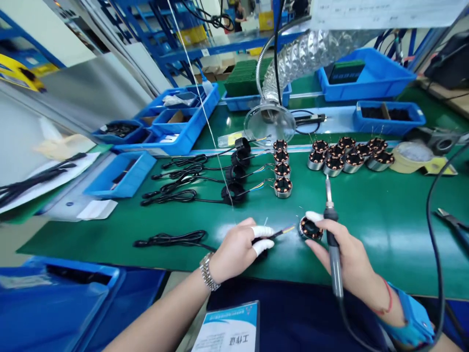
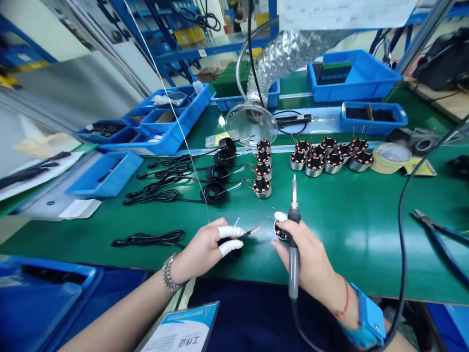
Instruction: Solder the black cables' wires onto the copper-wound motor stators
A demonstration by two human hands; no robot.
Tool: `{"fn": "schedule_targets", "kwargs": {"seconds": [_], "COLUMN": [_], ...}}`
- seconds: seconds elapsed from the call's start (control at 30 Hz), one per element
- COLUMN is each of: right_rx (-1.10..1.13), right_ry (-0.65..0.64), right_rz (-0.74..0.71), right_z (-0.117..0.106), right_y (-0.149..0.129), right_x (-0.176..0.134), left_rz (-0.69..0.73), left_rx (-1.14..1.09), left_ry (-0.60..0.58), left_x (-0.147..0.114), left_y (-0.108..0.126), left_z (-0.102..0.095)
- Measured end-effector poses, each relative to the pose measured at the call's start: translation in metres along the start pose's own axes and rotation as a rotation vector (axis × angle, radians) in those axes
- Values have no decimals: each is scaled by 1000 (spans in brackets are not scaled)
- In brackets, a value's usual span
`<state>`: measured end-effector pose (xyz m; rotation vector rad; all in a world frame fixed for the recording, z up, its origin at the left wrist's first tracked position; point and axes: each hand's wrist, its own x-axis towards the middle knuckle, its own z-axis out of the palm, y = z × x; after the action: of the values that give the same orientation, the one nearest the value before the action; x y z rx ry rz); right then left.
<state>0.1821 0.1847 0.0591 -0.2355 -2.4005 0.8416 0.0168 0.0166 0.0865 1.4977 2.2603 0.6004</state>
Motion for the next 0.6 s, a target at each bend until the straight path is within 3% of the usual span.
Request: {"fn": "schedule_targets", "kwargs": {"seconds": [0.2, 0.47, 0.53, 0.6], "right_rx": [13, 112, 165, 240], "right_ry": [-39, -80, -86, -79], "right_rz": [-56, 159, 235, 301], "right_z": [-4, -2, -1, 1], "right_y": [-28, -29, -28, -28], "right_x": [16, 17, 16, 15], "left_rz": [142, 264, 230, 100], "left_rx": [-46, -193, -284, -357], "left_ry": [-12, 142, 173, 169], "left_x": [-1, -2, 0, 3], "left_y": [5, -1, 3, 9], "left_z": [1, 2, 3, 2]}}
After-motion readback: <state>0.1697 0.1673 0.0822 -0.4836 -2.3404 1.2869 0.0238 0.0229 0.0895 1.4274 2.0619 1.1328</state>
